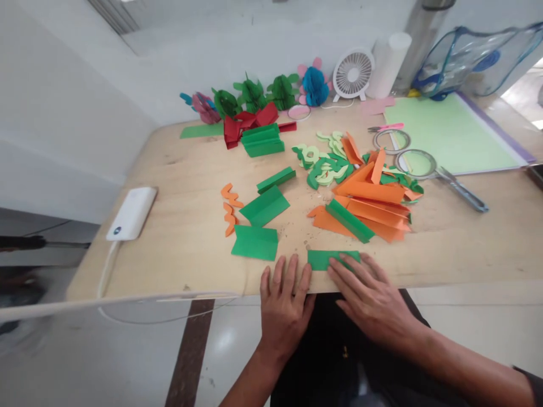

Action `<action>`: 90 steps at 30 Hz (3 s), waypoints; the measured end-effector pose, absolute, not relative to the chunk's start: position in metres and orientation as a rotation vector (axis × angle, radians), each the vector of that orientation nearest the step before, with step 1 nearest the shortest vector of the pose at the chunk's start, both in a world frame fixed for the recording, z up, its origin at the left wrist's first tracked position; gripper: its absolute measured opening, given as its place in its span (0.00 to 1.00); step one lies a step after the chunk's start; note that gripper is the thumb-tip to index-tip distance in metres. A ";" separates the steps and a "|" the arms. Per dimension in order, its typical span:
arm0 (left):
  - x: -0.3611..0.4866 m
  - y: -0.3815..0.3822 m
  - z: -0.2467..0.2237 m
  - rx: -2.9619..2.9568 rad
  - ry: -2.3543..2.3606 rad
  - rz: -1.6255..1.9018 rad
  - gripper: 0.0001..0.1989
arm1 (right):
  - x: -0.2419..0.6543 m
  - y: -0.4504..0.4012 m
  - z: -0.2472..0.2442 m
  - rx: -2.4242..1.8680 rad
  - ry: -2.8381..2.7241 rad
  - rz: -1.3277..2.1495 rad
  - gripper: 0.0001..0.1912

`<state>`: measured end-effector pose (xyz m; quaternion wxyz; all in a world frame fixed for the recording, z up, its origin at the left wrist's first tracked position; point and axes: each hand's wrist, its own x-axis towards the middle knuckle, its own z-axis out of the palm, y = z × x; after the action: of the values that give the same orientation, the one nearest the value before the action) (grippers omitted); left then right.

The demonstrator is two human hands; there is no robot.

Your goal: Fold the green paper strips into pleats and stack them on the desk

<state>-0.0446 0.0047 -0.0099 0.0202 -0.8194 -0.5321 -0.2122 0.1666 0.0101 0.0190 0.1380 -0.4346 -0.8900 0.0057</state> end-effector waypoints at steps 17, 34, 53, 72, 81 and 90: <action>-0.044 0.004 -0.004 -2.555 -1.656 -0.765 0.28 | 0.161 0.060 0.058 -1.506 -2.564 0.029 0.13; -0.026 0.006 0.001 -2.589 -1.679 -0.895 0.23 | 0.168 0.055 0.040 -1.596 -2.460 0.149 0.11; 0.023 0.045 0.011 -2.642 -1.573 -0.656 0.28 | 0.199 0.098 0.043 -1.484 -2.328 -0.350 0.08; 0.063 0.157 0.022 -2.806 -1.592 -0.405 0.27 | 0.236 0.176 0.035 -1.488 -2.349 -0.358 0.13; 0.030 0.138 0.051 -2.975 -1.701 -0.370 0.36 | 0.231 0.160 0.041 -1.434 -2.284 -0.542 0.13; -0.094 0.112 0.048 -2.408 -1.903 -0.469 0.24 | 0.205 0.110 0.065 -1.249 -2.095 -0.556 0.15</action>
<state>-0.0937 0.1116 0.0479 0.0185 -0.7753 -0.6129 -0.1511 0.2046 0.1102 0.0647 0.3146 -0.4739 -0.7949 -0.2110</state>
